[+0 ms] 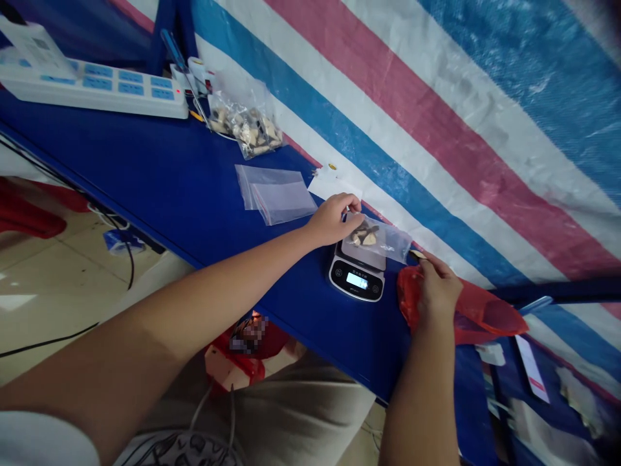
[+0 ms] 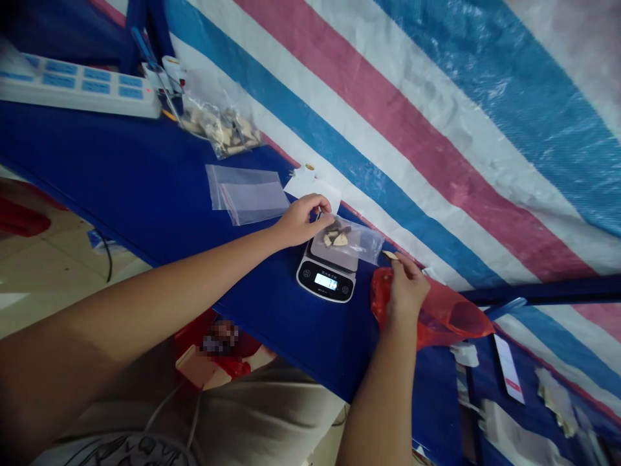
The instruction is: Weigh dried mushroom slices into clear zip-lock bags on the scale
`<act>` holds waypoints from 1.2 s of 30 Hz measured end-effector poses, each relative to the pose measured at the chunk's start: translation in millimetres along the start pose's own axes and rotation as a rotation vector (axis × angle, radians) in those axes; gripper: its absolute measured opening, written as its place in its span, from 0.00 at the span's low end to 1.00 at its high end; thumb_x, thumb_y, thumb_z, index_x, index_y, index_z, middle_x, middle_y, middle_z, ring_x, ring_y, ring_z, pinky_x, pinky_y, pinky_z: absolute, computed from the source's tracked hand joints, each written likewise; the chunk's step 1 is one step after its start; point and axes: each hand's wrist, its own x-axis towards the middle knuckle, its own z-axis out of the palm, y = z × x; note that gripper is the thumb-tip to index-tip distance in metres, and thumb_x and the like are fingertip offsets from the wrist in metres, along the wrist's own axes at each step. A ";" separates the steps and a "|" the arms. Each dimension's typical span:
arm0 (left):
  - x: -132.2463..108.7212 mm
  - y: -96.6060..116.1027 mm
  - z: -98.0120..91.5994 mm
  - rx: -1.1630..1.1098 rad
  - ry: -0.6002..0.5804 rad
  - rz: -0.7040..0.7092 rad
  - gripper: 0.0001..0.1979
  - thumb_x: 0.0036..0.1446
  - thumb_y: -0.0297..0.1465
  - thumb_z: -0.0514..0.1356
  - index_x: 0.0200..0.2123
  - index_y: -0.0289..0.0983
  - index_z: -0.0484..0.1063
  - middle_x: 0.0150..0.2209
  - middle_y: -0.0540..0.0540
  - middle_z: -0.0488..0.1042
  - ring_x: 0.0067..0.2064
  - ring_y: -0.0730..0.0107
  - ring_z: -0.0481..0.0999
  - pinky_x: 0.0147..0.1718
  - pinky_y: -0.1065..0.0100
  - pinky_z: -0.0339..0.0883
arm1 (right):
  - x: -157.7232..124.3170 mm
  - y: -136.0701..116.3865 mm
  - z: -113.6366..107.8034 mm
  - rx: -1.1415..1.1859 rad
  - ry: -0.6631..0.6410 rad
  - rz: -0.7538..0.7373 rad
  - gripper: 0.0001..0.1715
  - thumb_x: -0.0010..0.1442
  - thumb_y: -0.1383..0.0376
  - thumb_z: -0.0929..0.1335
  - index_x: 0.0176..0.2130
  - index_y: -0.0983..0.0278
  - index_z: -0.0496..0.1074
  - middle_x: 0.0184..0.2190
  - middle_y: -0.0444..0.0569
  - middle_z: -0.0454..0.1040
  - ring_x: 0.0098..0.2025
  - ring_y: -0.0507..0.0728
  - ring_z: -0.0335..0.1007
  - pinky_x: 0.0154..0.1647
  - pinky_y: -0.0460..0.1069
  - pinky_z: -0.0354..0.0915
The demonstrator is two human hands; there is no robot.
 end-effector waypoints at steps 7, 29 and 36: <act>-3.8 3.1 2.2 0.090 -0.086 0.061 0.05 0.60 0.32 0.58 0.41 0.41 0.68 0.43 0.44 0.75 0.48 0.59 0.72 0.49 0.57 0.65 | 1.2 -2.4 5.3 0.080 0.034 0.001 0.17 0.40 0.61 0.77 0.33 0.63 0.77 0.26 0.41 0.75 0.27 0.51 0.69 0.27 0.44 0.65; -0.8 -4.7 5.1 0.066 -0.078 0.023 0.02 0.61 0.30 0.58 0.37 0.41 0.67 0.42 0.44 0.73 0.47 0.61 0.72 0.50 0.58 0.65 | -18.6 -26.2 13.4 0.167 -0.319 0.180 0.23 0.43 0.58 0.77 0.40 0.65 0.79 0.25 0.44 0.78 0.15 0.46 0.60 0.12 0.41 0.42; 3.8 -6.7 -0.2 -0.042 0.111 -0.135 0.04 0.63 0.30 0.56 0.34 0.41 0.64 0.35 0.48 0.72 0.37 0.68 0.71 0.40 0.63 0.66 | -10.4 -26.3 5.1 0.245 0.055 0.090 0.06 0.51 0.62 0.69 0.28 0.64 0.74 0.19 0.40 0.70 0.16 0.47 0.56 0.12 0.43 0.49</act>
